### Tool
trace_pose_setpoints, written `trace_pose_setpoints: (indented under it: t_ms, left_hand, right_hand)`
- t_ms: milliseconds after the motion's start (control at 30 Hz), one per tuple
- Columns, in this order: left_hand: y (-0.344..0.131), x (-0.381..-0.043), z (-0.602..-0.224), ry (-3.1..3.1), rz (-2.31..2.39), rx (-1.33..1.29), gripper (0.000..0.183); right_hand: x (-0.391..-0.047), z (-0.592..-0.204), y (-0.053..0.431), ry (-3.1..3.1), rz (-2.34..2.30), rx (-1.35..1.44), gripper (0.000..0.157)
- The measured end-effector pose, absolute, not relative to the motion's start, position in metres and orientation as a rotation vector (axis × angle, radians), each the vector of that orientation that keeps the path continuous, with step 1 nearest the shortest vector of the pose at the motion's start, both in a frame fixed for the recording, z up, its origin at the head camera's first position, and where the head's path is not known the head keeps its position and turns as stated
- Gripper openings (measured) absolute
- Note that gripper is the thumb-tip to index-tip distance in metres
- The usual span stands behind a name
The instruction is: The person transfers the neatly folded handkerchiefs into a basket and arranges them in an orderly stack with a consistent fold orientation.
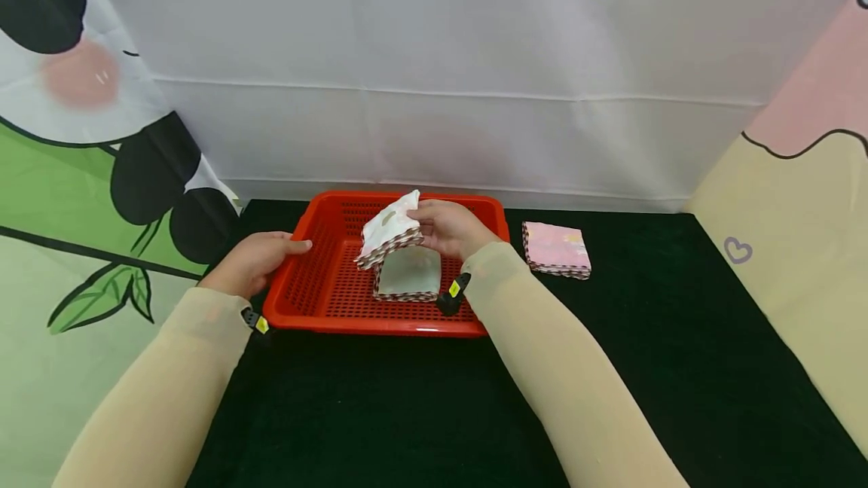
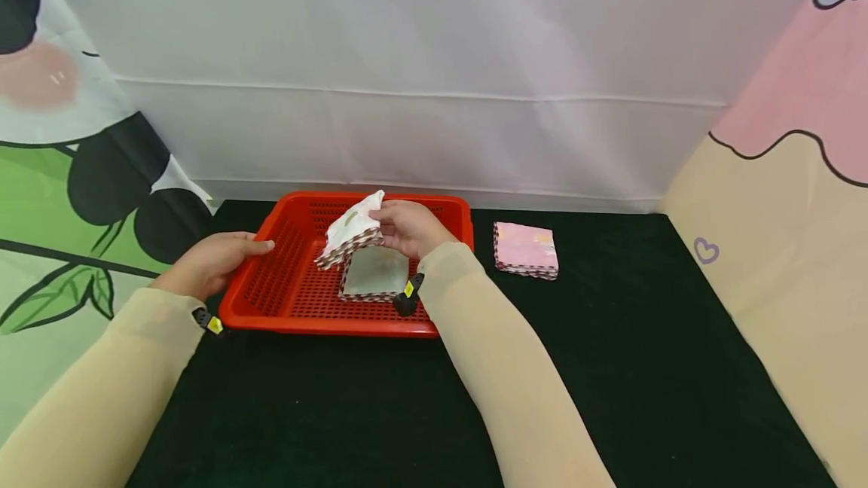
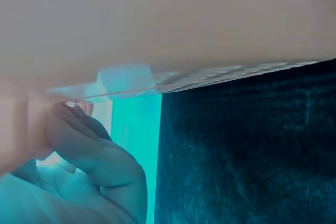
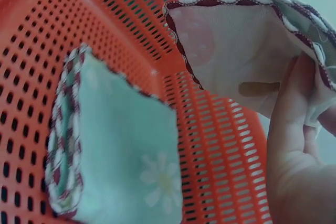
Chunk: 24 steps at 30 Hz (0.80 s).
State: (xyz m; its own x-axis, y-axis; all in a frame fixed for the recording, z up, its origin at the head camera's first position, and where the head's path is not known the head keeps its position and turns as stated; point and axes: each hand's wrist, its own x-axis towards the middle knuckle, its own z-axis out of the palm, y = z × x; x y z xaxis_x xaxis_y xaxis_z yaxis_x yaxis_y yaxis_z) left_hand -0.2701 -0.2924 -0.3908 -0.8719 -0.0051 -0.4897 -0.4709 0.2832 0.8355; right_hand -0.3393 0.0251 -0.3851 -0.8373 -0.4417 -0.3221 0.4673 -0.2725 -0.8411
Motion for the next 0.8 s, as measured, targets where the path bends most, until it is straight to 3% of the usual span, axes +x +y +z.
trace_pose_setpoints:
  t_ms: [100, 267, 400, 567, 800]
  left_hand:
    - [-0.293, -0.271, -0.391, 2.171, 1.609, -0.439, 0.059]
    - [-0.297, -0.272, -0.392, 2.145, 1.609, -0.451, 0.062]
    - [-0.298, -0.271, -0.392, 2.145, 1.596, -0.446, 0.061]
    - [-0.297, -0.271, -0.39, 2.159, 1.589, -0.437, 0.059]
    - [-0.297, -0.273, -0.389, 2.141, 1.593, -0.435, 0.056]
  right_hand:
    - [-0.34, -0.391, 0.024, 1.452, -2.104, 0.053, 0.032]
    - [-0.34, -0.4, 0.02, 1.574, -1.972, 0.082, 0.007]
    - [-0.34, -0.404, 0.016, 1.6, -1.908, 0.061, 0.01]
    - [-0.341, -0.407, 0.014, 1.569, -1.913, 0.069, 0.028]
    - [-0.336, -0.41, 0.023, 1.765, -1.699, 0.315, 0.025]
